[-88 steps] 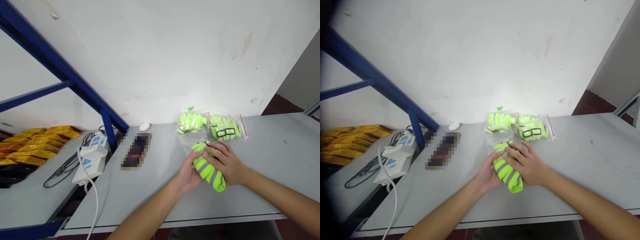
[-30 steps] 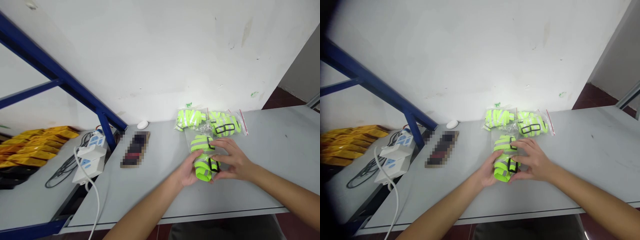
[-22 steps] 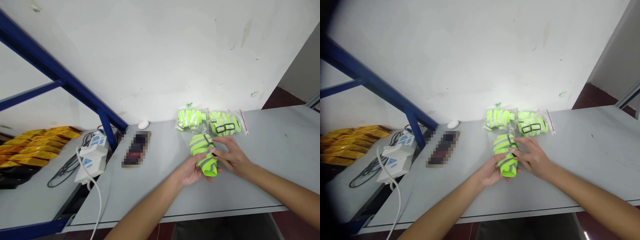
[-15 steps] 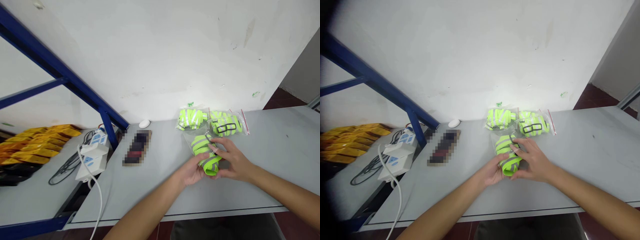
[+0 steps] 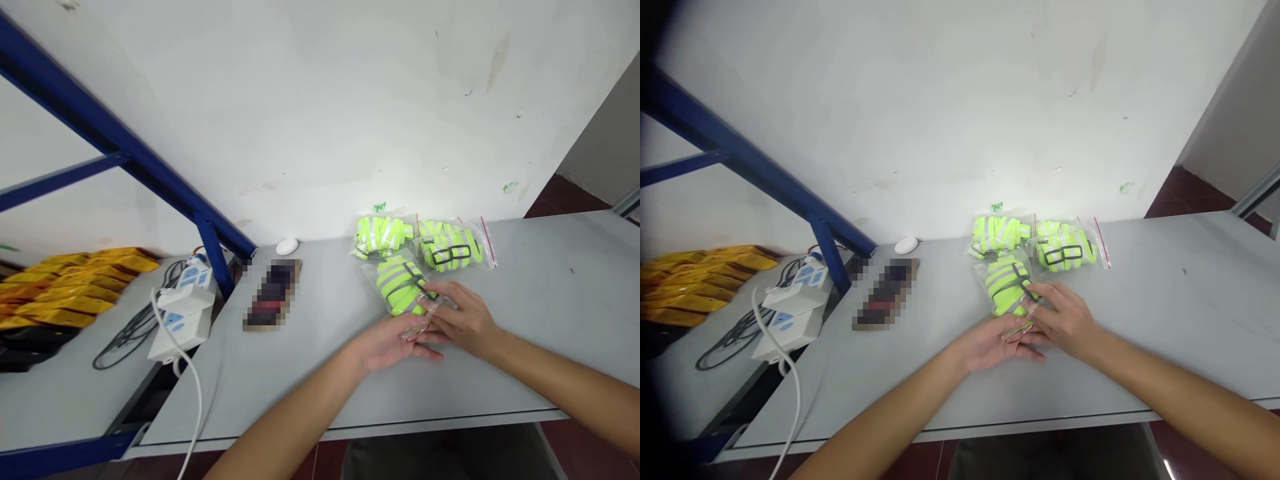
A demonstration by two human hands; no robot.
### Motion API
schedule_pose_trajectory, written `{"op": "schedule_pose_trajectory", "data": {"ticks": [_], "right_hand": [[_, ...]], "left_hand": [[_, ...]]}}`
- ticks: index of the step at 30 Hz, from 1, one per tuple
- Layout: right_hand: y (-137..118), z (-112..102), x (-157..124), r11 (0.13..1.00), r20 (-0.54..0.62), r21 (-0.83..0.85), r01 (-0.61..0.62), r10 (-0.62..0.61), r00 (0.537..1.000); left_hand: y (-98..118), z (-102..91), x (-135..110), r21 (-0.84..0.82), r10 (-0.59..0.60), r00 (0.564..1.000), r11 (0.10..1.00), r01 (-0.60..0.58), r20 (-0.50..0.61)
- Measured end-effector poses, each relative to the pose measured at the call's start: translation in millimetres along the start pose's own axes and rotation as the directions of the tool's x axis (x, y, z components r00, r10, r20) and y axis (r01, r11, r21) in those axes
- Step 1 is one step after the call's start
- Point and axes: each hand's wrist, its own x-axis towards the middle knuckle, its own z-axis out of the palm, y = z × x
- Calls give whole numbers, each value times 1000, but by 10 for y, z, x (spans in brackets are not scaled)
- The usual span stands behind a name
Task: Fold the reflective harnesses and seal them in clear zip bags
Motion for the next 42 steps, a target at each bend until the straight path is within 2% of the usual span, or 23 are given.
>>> {"op": "schedule_pose_trajectory", "data": {"ticks": [4,7,9,10,11,12,13,14,15,16,17,19,22,24,27,30,32,34,35,36,37,40,42], "right_hand": [[132,32,-62,999,2,-3,50,-50,999],[206,47,-98,998,87,44,51,-55,995],[224,58,-109,991,166,129,-38,16,986],[224,62,-109,979,195,172,-109,75,978],[220,62,-104,962,207,204,-180,137,969],[213,58,-95,944,212,215,-249,204,956],[206,48,-81,929,220,196,-315,272,937],[200,34,-66,915,240,154,-372,331,912],[196,14,-51,904,270,103,-415,376,886],[196,-8,-38,894,309,55,-444,408,859],[197,-31,-27,884,352,17,-467,432,830],[205,-71,-14,875,399,-11,-483,447,800],[202,-94,-12,882,435,11,-471,419,797],[182,-86,-16,894,471,52,-446,372,800],[145,-68,-23,892,502,114,-438,328,800],[174,-82,-24,865,514,156,-477,342,787],[254,-112,-17,844,535,171,-509,354,767],[372,-148,-7,823,567,177,-540,363,739],[435,-163,-2,811,579,175,-558,374,725],[495,-175,2,797,582,168,-580,395,711],[547,-181,3,780,575,158,-606,426,698],[645,-184,-2,721,522,118,-683,540,660],[658,-195,-2,681,506,114,-723,586,632]], "left_hand": [[-6,38,-45,47,-201,978,979,198,53],[82,156,-204,225,-371,910,917,328,186],[185,276,-348,447,-460,854,835,322,243],[236,338,-410,551,-438,871,794,258,222],[277,393,-451,648,-319,934,748,142,163],[303,436,-466,744,-113,989,668,5,94],[309,462,-449,835,133,990,538,-112,47],[296,468,-402,910,365,930,373,-179,33],[264,453,-329,961,534,844,206,-186,49],[219,420,-238,985,617,783,73,-154,76],[166,375,-139,996,656,751,0,-90,68],[69,277,46,1000,666,746,-24,20,1],[8,199,213,990,685,722,-18,141,-91],[19,213,257,972,697,707,-63,228,-121],[56,287,279,927,683,717,-163,337,-140],[127,379,252,873,678,718,-243,422,-158],[240,438,190,852,610,773,-302,428,-172],[414,478,110,871,438,878,-337,359,-192],[510,483,78,891,340,918,-326,318,-203],[601,477,59,913,254,944,-292,284,-212],[678,458,57,929,220,955,-266,255,-199],[776,339,146,952,308,948,-255,166,-83],[729,235,234,971,318,945,-192,141,-74]]}}
